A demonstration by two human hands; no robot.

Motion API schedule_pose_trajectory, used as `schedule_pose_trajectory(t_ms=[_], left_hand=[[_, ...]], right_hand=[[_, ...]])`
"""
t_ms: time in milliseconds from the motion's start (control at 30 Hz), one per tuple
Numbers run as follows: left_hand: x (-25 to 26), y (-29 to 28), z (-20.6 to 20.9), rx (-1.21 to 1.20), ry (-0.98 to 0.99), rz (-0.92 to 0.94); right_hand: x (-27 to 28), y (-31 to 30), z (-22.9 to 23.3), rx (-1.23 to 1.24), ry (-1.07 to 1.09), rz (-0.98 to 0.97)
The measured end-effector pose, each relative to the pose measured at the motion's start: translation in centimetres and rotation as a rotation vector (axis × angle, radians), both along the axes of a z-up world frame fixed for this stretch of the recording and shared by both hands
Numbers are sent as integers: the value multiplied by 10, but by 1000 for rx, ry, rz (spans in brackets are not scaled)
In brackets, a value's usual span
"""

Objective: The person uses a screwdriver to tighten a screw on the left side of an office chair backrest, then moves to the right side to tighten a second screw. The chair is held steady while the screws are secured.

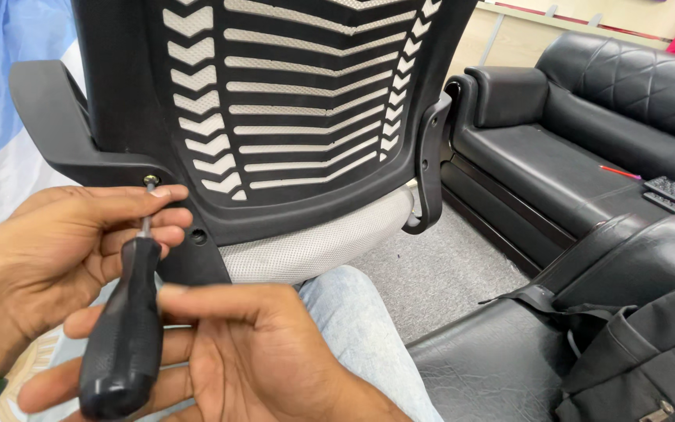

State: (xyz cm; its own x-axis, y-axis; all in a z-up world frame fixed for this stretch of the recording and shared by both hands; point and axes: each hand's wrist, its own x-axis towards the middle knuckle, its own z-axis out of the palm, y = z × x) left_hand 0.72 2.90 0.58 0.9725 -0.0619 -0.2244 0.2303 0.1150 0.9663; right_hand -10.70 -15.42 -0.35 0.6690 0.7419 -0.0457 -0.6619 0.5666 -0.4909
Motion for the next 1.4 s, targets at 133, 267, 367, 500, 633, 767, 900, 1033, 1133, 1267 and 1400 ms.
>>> schedule_pose_trajectory(t_ms=[133,267,367,500,633,767,900,1033,1133,1267,1400], left_hand=[[-8,-5,3,4,-14,4],[-17,-8,0,146,-52,32],[-14,-5,-1,88,-77,9],[-9,-5,-6,-53,-59,-5],[-15,-10,-6,-174,-47,-9],[-24,-8,1,35,-120,47],[-22,-8,3,-11,-88,91],[-17,-9,-3,-146,-75,54],[-20,-11,-6,-195,-103,38],[-28,-12,2,-28,-105,82],[-27,-12,3,107,-159,36]], right_hand=[[-2,-2,-12,-74,-7,-76],[2,0,-12,-221,-125,-150],[-4,6,-1,-268,-101,-183],[-8,5,14,-128,135,-28],[-8,11,6,-206,1,-157],[-6,16,-7,-126,-79,-184],[-8,21,-1,-12,-53,-159],[-11,13,12,-3,125,-96],[-8,13,6,38,84,-167],[1,10,-7,-96,-138,-265],[3,14,-11,-198,-161,-313]])
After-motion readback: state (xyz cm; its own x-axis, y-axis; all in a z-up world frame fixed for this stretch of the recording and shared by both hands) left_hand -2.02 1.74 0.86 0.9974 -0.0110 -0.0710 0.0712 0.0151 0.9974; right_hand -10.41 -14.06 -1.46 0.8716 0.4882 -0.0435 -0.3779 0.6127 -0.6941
